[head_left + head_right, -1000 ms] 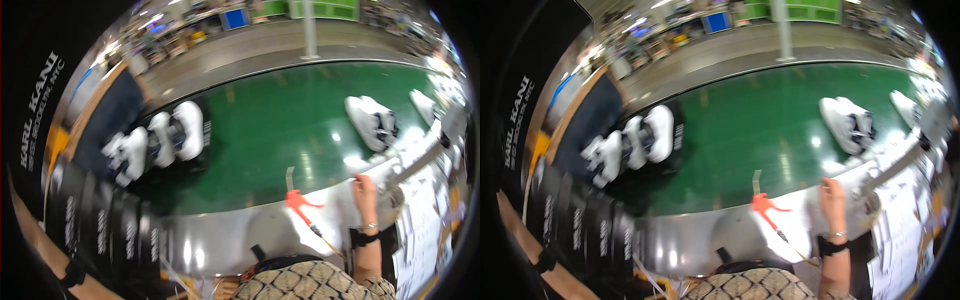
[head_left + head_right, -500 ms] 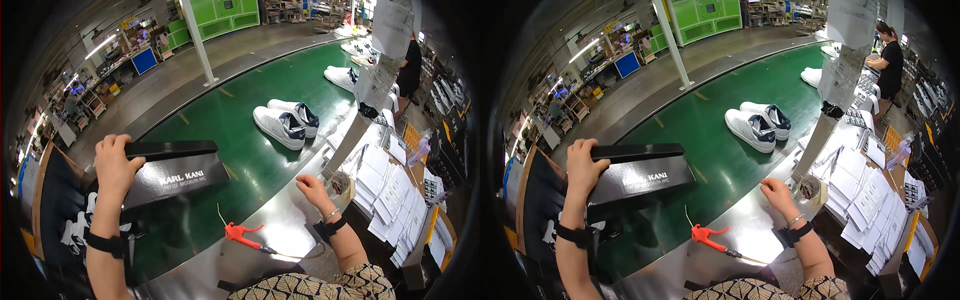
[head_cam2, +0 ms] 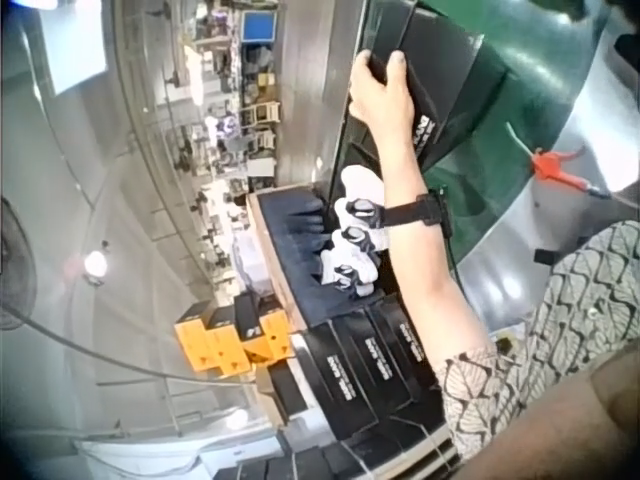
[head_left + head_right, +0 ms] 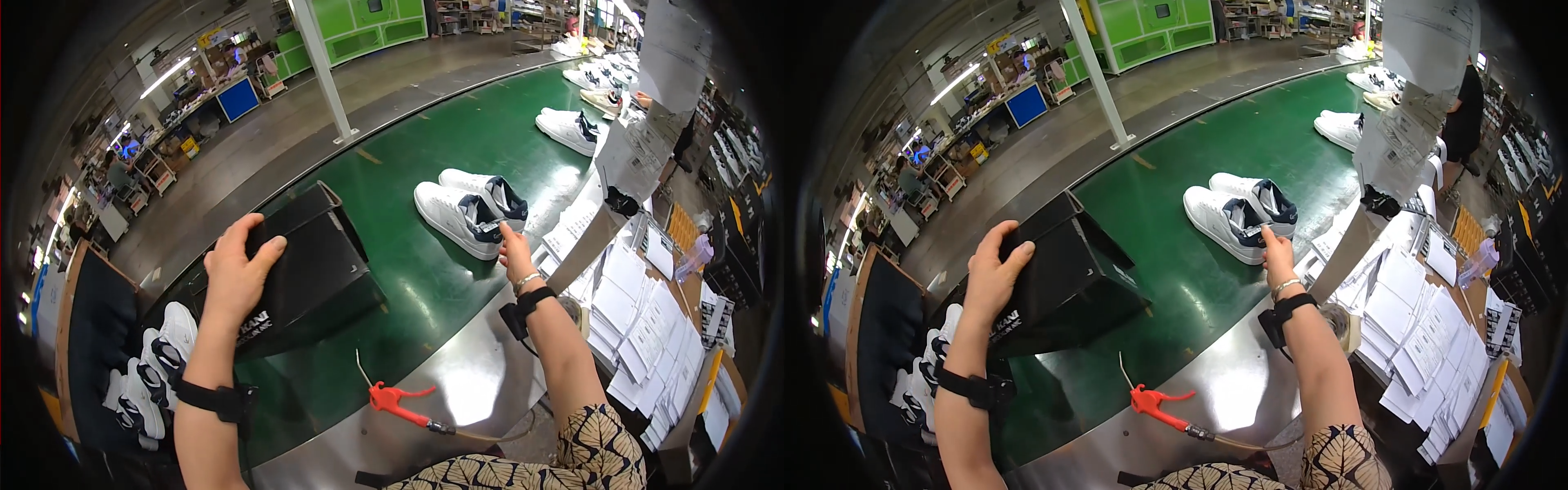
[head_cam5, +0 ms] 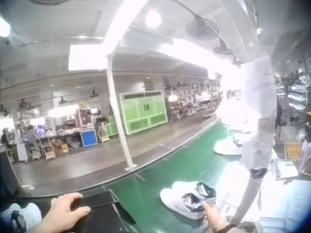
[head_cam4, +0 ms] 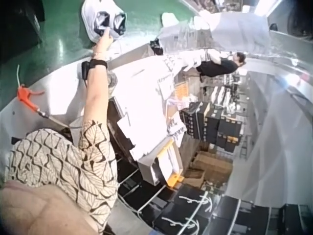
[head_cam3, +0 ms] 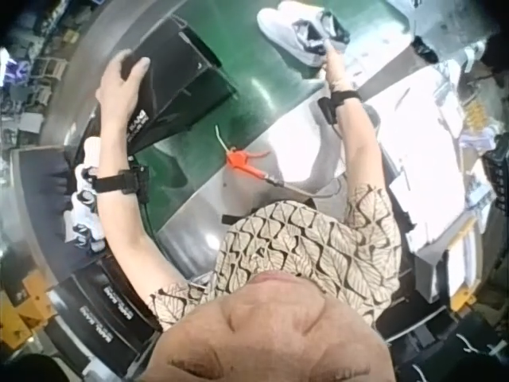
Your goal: Scanning shoeboxes and placing pairs of shoes into the corresponding boxes on a conveyor belt.
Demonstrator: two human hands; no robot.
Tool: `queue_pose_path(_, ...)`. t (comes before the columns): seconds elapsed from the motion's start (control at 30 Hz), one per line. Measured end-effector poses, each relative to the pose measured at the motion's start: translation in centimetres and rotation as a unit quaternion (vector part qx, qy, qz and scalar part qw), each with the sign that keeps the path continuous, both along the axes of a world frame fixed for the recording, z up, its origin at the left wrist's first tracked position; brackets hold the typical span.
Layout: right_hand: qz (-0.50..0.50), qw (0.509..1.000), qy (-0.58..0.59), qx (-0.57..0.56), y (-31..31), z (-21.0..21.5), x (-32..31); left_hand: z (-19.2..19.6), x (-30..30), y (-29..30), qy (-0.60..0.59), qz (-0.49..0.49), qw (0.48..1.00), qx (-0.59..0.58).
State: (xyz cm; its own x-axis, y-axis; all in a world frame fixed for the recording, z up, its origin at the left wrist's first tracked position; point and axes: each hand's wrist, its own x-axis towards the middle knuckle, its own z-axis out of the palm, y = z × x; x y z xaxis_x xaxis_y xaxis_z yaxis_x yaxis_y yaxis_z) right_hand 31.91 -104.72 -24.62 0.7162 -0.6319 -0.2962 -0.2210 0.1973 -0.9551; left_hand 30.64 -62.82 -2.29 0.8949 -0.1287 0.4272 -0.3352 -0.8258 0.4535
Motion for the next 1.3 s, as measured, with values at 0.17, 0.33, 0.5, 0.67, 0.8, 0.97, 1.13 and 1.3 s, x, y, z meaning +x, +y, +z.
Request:
queue_pose_path(0.17, -0.052, 0.998, 0.004, 0.03, -0.3, 0.3, 2.3, -0.9, -0.5, -1.2, -0.071, 0.037, 0.995, 0.062)
queue_pose_path(0.33, -0.073, 0.995, -0.062, 0.03, -1.4, -1.0, 3.7, -1.4, -1.9, -1.9, -0.116, 0.02, 0.99, 0.083)
queue_pose_path(0.5, -0.055, 0.995, -0.083, -0.027, -0.8, -1.0, 4.0, -1.5, -3.3, -1.9, -0.148, 0.007, 0.984, 0.097)
queue_pose_path(0.67, 0.052, 0.966, -0.227, 0.108, 3.9, 4.7, 2.2, -1.3, -4.2, -2.1, -0.18, -0.109, 0.974, 0.083)
queue_pose_path(0.8, 0.187, 0.929, -0.281, 0.155, 9.6, 11.8, -1.8, -0.8, -5.5, -1.8, -0.159, -0.178, 0.963, 0.127)
queue_pose_path(0.97, 0.358, 0.881, -0.304, 0.055, 15.9, 17.3, -7.9, -0.7, -6.7, -1.3, -0.043, -0.176, 0.983, 0.031)
queue_pose_path(1.13, 0.404, 0.868, -0.286, -0.027, 19.1, 18.0, -9.8, -1.3, -7.4, -1.6, 0.02, -0.16, 0.986, -0.046)
queue_pose_path(1.3, 0.402, 0.871, -0.254, -0.126, 19.1, 18.6, -9.7, -1.5, -8.1, -1.4, 0.0, -0.177, 0.984, -0.036)
